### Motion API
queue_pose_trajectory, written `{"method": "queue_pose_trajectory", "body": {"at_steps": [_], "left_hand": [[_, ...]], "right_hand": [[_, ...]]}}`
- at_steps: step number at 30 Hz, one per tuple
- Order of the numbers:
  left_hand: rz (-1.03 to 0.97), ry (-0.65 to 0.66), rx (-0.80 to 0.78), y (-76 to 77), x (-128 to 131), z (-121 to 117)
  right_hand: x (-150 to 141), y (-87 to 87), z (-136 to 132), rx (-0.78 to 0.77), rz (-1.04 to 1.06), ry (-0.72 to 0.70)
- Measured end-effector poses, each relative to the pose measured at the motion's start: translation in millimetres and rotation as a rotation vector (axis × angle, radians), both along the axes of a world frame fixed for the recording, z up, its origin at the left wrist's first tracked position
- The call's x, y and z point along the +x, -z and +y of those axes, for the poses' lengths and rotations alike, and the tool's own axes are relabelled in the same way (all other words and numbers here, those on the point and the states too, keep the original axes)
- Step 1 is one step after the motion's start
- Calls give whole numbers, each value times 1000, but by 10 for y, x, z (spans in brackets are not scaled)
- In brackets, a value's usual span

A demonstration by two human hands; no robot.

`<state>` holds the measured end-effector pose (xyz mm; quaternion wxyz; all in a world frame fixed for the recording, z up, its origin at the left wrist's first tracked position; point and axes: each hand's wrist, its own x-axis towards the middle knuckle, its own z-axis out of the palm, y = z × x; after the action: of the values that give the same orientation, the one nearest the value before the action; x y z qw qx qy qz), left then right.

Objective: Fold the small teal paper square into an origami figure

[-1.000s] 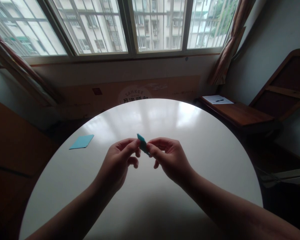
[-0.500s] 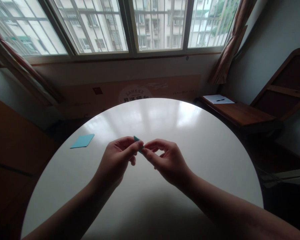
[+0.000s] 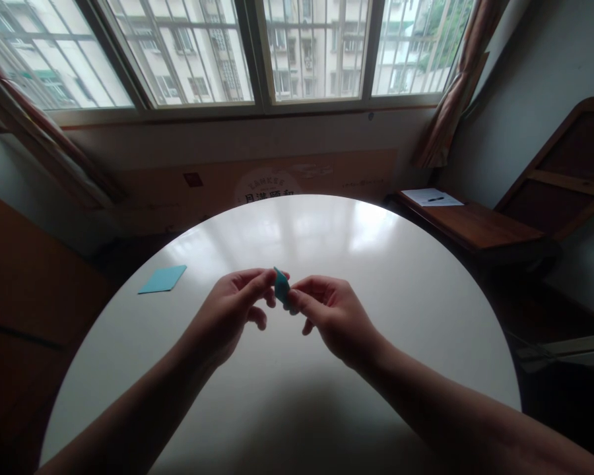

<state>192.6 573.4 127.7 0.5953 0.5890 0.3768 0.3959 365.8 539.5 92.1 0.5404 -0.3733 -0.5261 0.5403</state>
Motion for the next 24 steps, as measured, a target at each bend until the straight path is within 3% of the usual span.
{"method": "queue_pose_trajectory", "body": {"at_steps": [9,16,24], "left_hand": [[167,-77,142,-18,16,-12],[329,48,196,-60,-82,52],[316,-51,197,-8,-81,46]], "right_hand": [[-8,27,13,102,-127,92],[19,56,40,96,-139,83],[13,76,51,81,-69,205]]}}
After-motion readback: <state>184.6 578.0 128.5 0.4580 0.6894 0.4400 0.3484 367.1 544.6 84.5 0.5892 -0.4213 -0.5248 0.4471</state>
